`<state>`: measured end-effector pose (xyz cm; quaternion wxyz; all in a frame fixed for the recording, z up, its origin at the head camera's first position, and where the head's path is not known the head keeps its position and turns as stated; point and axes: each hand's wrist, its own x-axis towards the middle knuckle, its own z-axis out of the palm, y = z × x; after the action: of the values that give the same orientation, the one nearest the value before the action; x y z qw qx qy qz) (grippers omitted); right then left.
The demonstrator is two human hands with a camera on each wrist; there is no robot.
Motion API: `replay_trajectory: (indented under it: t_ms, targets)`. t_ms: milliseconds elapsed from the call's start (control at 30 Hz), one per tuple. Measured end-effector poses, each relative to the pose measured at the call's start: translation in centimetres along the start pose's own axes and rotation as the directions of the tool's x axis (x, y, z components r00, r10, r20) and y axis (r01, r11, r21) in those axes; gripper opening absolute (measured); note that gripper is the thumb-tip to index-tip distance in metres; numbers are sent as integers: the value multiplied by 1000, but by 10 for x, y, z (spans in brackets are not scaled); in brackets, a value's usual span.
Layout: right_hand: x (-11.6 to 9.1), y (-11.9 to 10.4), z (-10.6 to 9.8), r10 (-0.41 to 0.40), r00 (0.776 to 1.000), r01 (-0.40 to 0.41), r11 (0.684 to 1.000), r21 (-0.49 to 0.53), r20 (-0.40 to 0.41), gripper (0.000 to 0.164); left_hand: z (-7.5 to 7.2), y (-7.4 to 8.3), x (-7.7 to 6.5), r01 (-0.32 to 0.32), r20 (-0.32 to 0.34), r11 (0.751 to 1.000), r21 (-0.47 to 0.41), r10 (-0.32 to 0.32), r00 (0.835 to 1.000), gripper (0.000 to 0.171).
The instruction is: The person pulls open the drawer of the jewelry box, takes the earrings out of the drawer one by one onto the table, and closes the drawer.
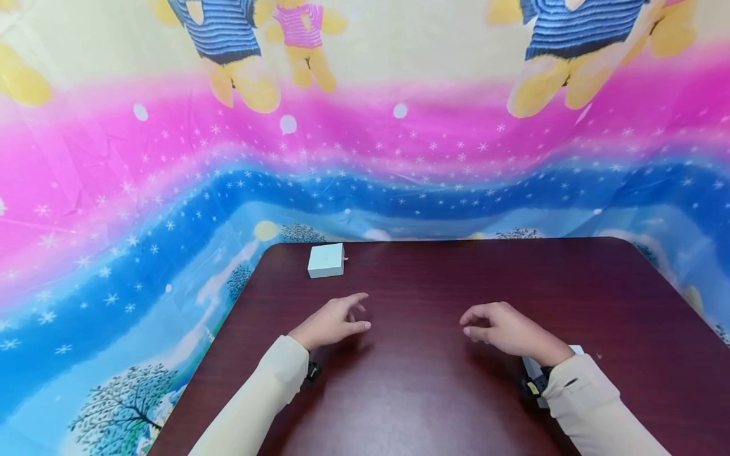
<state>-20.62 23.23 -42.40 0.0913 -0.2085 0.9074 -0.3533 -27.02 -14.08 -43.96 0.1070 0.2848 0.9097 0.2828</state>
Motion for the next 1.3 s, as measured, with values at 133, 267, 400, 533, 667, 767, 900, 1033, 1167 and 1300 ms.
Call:
replay_trajectory:
  t_ms: [133, 267, 400, 533, 667, 767, 900, 1033, 1167, 1300]
  targets:
    - [8, -6, 3, -27, 999, 28, 1000, -12, 21, 19, -5, -2, 1, 8, -8, 1000, 20, -8, 1000, 67]
    - [18, -10, 9, -56, 998, 56, 998, -5, 41, 19, -10, -6, 2, 18, -10, 999, 32, -18, 1000, 67]
    - [31, -15, 15, -73, 996, 71, 997, 31, 58, 19, -17, -10, 1, 30, -16, 999, 38, -30, 999, 67]
    - [41, -19, 20, -67, 995, 62, 996, 57, 77, 18, -23, -12, 2, 39, -14, 999, 37, -38, 999, 67]
    - [50, -22, 23, -62, 994, 57, 997, 55, 92, 18, -26, -11, 6, 21, -12, 999, 37, -20, 1000, 68]
    - [59, -25, 28, -80, 992, 73, 995, 71, 98, 18, -29, -12, 8, 22, -22, 999, 50, -21, 1000, 67]
    - [69, -29, 32, -107, 989, 94, 988, 124, 98, 19, -35, -16, 12, 36, -40, 996, 76, -33, 999, 65]
    - [78, -32, 38, -102, 990, 85, 982, 167, 95, 21, -40, -23, 13, 43, -57, 996, 72, -39, 998, 64]
    - [87, -33, 48, -105, 991, 85, 975, 203, 89, 22, -42, -29, 12, 70, -73, 997, 38, -67, 995, 65]
    - [96, -33, 58, -99, 991, 72, 964, 257, 94, 21, -43, -34, 10, 91, -74, 995, 27, -89, 993, 66]
